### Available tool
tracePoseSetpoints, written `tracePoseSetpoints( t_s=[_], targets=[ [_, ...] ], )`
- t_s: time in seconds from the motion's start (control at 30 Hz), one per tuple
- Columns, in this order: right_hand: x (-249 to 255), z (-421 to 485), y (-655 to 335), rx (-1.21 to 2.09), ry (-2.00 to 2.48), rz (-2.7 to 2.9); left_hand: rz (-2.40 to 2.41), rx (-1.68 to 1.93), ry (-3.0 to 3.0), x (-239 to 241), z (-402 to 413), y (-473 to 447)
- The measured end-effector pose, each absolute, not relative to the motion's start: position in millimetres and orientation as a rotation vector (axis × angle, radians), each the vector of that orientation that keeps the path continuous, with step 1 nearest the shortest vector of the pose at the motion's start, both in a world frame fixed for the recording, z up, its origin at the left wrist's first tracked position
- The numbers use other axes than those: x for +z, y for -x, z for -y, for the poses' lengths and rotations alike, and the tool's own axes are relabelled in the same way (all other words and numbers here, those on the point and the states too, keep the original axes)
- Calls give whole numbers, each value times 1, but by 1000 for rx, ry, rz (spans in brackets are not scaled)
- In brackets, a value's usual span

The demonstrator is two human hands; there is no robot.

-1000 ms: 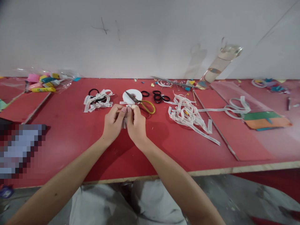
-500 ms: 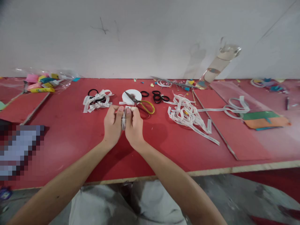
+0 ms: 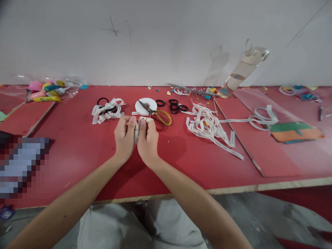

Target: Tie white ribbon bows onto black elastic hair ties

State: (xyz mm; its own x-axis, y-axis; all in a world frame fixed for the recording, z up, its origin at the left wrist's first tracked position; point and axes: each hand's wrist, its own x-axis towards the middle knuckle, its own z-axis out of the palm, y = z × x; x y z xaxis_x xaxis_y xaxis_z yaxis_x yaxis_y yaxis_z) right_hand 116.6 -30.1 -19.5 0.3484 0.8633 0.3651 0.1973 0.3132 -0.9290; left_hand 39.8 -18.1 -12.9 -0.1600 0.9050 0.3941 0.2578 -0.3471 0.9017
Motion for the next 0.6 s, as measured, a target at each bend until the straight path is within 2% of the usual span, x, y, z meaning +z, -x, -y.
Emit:
tracePoseSetpoints(
  t_s=[0.33,0.6],
  targets=[
    [-21,25,-122,604,1204,1250,-1357,1390,-1564,-11,11,-35],
    [-20,30,-115,646,1190,1088,-1363,1524,-1484,-9,20,-45]
  ],
)
